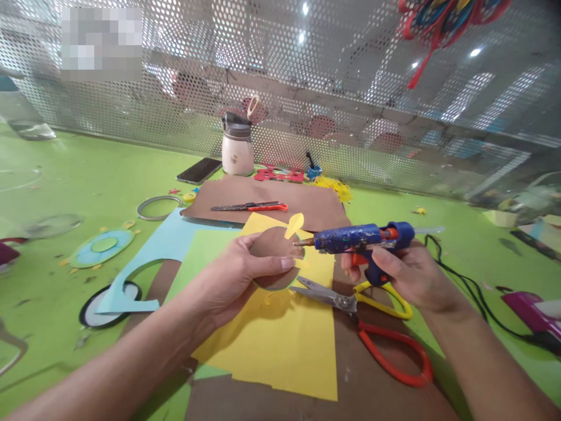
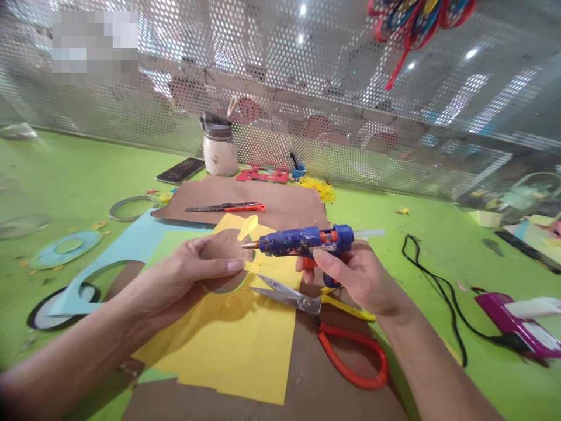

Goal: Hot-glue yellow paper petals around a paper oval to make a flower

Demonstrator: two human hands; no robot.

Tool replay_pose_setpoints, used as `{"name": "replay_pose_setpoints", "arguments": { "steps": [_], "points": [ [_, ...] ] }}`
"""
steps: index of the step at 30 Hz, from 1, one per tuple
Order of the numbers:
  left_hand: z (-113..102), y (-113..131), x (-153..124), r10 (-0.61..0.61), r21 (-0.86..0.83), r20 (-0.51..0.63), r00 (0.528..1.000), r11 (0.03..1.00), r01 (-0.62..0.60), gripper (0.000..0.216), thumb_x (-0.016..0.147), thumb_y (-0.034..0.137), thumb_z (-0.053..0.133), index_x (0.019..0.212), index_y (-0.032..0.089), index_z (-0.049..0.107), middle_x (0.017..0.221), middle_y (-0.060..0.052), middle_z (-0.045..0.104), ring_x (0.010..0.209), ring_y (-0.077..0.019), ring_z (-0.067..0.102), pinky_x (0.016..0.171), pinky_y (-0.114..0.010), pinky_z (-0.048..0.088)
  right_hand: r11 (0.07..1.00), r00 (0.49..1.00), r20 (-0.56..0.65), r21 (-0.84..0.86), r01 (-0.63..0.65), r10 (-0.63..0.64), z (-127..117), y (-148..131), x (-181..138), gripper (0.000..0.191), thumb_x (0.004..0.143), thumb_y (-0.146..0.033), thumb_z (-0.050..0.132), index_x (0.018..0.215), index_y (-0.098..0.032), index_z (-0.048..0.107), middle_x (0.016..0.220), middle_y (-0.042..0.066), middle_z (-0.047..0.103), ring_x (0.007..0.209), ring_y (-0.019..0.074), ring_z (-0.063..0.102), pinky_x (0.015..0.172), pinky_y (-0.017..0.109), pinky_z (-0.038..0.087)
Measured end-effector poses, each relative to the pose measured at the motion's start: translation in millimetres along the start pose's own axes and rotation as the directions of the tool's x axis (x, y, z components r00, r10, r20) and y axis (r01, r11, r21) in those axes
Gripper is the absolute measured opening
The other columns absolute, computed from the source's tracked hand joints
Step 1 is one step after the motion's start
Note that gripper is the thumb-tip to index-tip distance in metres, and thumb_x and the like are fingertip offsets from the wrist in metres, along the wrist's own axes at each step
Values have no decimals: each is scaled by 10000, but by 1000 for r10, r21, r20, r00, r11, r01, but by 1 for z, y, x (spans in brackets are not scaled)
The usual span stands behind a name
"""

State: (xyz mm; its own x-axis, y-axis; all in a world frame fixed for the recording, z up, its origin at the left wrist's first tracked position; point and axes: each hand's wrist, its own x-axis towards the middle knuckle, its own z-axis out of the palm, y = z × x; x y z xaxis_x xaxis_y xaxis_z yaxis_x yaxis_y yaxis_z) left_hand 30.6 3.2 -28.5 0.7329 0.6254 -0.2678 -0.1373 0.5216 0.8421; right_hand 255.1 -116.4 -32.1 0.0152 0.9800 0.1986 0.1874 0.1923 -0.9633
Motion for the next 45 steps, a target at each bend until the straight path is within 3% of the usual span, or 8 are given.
{"name": "replay_pose_setpoints", "arguments": {
  "steps": [21, 31, 39, 45],
  "points": [
    [-2, -1, 0, 4, -24, 38, 999, 1000, -3, 290, 637, 62, 744, 916, 118, 688, 891, -79, 734, 757, -162, 681, 717, -212, 523, 998, 999, -30, -60, 19, -21, 0, 4, 0, 209, 885, -333, 540, 1025, -267, 681, 865, 51, 688, 665, 173, 619, 566, 309, 512],
    [-1, 1, -2, -20, -47, 70, 997, 999, 23, 268, 647, 71, 736, 903, 137, 691, 901, -59, 731, 752, -155, 682, 733, -222, 525, 988, 995, -33, -128, 90, -95, -2, 1, -1, 180, 888, -316, 534, 977, -266, 681, 794, 31, 668, 663, 170, 598, 553, 305, 502],
    [-1, 2, -5, -41, -45, 98, 994, 998, 46, 231, 652, 82, 734, 874, 140, 703, 857, -49, 737, 739, -156, 682, 713, -214, 523, 978, 987, -62, -157, 134, -146, 0, -3, -3, 113, 845, -338, 590, 863, -265, 675, 865, 45, 676, 790, 224, 649, 701, 374, 553],
    [0, 4, -5, -40, -57, 42, 998, 998, 42, 232, 603, 74, 761, 820, 141, 709, 742, -31, 724, 624, -133, 652, 605, -197, 497, 944, 985, -35, -293, 154, -172, -11, -6, -9, 197, 845, -308, 589, 1035, -313, 644, 929, 46, 652, 860, 254, 624, 751, 410, 521]
  ]
}}
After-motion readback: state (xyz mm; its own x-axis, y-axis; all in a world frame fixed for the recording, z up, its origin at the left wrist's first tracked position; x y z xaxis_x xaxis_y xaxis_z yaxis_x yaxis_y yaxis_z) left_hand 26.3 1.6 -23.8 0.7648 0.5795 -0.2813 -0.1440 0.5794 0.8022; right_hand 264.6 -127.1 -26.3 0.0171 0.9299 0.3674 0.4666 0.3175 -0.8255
